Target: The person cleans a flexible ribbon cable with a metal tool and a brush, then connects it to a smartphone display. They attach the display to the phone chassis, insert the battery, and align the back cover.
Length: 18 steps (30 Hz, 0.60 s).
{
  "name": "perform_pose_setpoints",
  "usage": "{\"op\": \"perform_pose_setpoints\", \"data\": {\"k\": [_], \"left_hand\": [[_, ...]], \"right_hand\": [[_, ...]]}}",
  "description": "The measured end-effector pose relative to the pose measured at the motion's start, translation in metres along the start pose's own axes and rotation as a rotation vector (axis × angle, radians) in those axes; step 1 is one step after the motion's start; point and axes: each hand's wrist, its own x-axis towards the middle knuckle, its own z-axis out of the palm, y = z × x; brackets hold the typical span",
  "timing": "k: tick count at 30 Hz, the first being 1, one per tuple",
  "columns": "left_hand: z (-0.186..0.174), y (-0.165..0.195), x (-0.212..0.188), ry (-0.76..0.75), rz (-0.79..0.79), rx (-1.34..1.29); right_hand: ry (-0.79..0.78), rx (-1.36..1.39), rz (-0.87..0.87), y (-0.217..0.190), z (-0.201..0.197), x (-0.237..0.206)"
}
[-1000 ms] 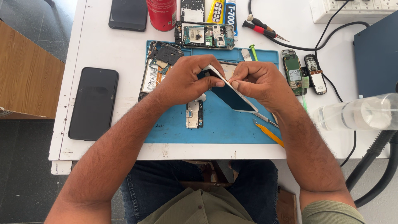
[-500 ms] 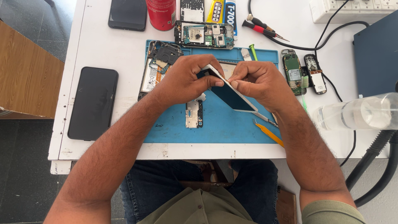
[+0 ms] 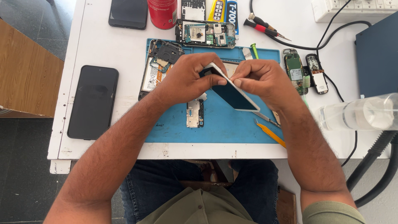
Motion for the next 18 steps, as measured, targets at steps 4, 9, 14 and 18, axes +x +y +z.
{"op": "perform_pose_setpoints", "data": {"k": [4,9,14,18], "left_hand": [[0.003,0.001,0.002,0.047,-0.067,-0.007],[0.006,-0.001,0.006,0.158,-0.152,-0.144],[0.013,-0.006,0.012,0.233,-0.386,-0.398],[0.012,-0.012,0.014,0.205,-0.477,-0.565]], "right_hand": [[-0.002,0.124,0.022,0.003,-0.005,0.003],[-0.014,0.305,0.152,0.0,-0.007,0.003],[-0.117,0.233,0.237,-0.003,-0.021,0.003],[-0.066,0.017,0.262,0.006,-0.026,0.005]]}}
